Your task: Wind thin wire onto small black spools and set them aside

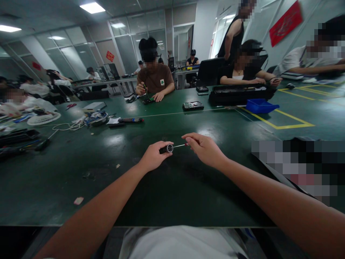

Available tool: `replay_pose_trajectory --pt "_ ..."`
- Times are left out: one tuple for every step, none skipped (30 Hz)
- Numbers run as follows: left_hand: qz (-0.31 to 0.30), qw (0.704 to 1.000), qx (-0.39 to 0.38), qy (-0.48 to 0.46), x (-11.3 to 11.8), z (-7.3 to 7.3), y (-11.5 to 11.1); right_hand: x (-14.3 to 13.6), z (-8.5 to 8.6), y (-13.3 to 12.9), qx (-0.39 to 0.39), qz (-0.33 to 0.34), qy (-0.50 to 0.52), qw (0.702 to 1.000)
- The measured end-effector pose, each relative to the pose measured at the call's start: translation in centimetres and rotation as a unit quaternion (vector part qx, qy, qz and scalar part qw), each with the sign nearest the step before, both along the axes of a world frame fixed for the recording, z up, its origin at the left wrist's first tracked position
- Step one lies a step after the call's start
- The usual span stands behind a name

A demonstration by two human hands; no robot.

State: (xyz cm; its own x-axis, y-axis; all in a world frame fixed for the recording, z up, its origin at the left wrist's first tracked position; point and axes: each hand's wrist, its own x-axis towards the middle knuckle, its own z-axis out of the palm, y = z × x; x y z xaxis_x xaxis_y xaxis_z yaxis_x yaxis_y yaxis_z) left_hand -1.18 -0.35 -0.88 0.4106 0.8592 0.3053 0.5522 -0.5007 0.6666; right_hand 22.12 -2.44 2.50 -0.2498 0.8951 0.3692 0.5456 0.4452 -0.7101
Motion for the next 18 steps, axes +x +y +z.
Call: replay_pose_trajectory --pt "0.000 1.000 -0.002 0.001 0.02 -0.01 -0.01 0.02 -0.08 0.05 -0.002 0.003 -0.001 1.000" --pt "0.001 1.000 -0.003 0.002 0.04 -0.01 -0.01 0.03 -0.17 0.07 -0.003 0.007 -0.001 1.000" --pt "0.004 1.000 -0.005 0.001 0.05 0.00 0.00 0.04 -0.24 0.05 0.000 0.011 0.000 1.000" --pt "0.008 1.000 -0.005 0.000 0.05 0.01 0.01 0.04 -0.30 0.00 0.004 0.016 0.003 1.000" --pt "0.012 1.000 -0.005 -0.002 0.05 0.02 0.02 0.04 -0.34 -0.05 0.009 0.020 0.006 1.000" --pt "0.015 1.000 -0.004 -0.004 0.04 0.03 0.03 0.03 -0.34 -0.10 0.012 0.022 0.009 1.000" --pt "0.015 1.000 -0.004 -0.005 0.03 0.03 0.04 0.02 -0.31 -0.14 0.013 0.022 0.010 1.000" --pt "0.014 1.000 -0.005 -0.006 0.02 0.03 0.05 0.02 -0.26 -0.16 0.010 0.021 0.007 1.000" --pt "0.012 1.000 -0.005 -0.006 0.01 0.02 0.04 0.02 -0.18 -0.15 0.004 0.018 0.001 1.000" --pt "0.010 1.000 -0.005 -0.006 0.01 0.01 0.04 0.02 -0.09 -0.12 -0.003 0.014 -0.004 1.000" --pt "0.009 1.000 -0.006 -0.005 0.00 -0.01 0.03 0.02 0.00 -0.09 -0.007 0.011 -0.007 1.000" --pt "0.009 1.000 -0.006 -0.005 -0.01 -0.03 0.02 0.02 0.09 -0.06 -0.010 0.009 -0.009 1.000" --pt "0.008 1.000 -0.005 -0.004 -0.03 -0.06 0.03 0.01 0.17 -0.05 -0.011 0.009 -0.010 1.000" --pt "0.007 1.000 -0.004 -0.003 -0.05 -0.09 0.04 -0.01 0.22 -0.07 -0.008 0.008 -0.011 1.000" --pt "0.005 1.000 -0.004 -0.002 -0.08 -0.12 0.07 -0.03 0.25 -0.11 -0.004 0.007 -0.013 1.000" --pt "0.005 1.000 -0.003 -0.001 -0.12 -0.16 0.10 -0.06 0.26 -0.18 -0.001 0.008 -0.018 1.000" --pt "0.006 1.000 -0.001 0.000 -0.16 -0.18 0.15 -0.09 0.25 -0.25 0.002 0.010 -0.021 1.000" --pt "0.009 1.000 0.001 -0.001 -0.20 -0.19 0.19 -0.11 0.21 -0.32 0.004 0.014 -0.022 1.000"
